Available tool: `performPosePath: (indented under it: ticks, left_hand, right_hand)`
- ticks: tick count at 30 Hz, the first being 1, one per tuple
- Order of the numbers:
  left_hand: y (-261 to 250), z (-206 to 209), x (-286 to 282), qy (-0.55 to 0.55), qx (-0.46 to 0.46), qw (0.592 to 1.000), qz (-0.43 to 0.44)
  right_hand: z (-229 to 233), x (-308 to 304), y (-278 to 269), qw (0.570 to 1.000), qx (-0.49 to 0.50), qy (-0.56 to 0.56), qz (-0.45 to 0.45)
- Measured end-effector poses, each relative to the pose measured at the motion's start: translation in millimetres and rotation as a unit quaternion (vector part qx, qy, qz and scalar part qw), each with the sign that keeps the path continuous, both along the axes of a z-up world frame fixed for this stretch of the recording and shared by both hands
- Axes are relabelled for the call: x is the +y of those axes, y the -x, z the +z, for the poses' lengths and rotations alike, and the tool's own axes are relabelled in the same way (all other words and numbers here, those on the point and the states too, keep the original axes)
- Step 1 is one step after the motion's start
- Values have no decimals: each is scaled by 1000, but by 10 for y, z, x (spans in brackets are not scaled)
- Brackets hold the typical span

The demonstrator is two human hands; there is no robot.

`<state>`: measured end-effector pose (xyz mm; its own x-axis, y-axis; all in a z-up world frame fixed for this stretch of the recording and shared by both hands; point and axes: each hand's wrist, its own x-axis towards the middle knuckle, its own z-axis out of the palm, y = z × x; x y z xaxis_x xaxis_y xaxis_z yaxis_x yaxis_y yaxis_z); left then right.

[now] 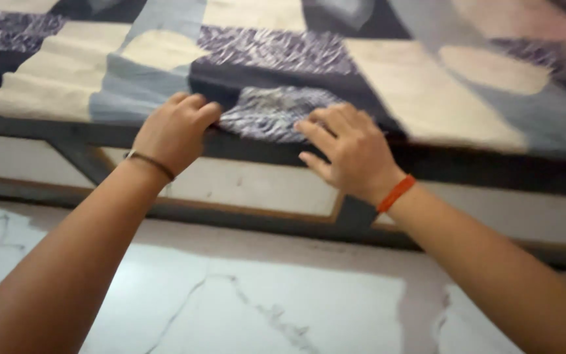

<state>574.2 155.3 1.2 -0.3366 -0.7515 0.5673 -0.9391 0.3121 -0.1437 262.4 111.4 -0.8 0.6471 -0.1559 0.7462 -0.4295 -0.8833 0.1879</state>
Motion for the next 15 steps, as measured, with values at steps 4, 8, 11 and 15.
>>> performPosePath:
  ticks: [4,8,11,15]
  left_hand:
    - [-237,58,-119,-133,101,984,-66]
    - [-299,40,-208,-210,169,958,-95]
    - [-306,-44,-211,-180,167,962,-117]
    - [-363,-21,-139,-211,202,953,-85]
  right_hand:
    - [-89,-22,-578,996,32,5,-80]
    - [-198,16,-714,994,-15,-68,-88]
    - [-241,66,-704,996,1,-45,-78]
    - [-143,18,-621,992,84,-80,-39]
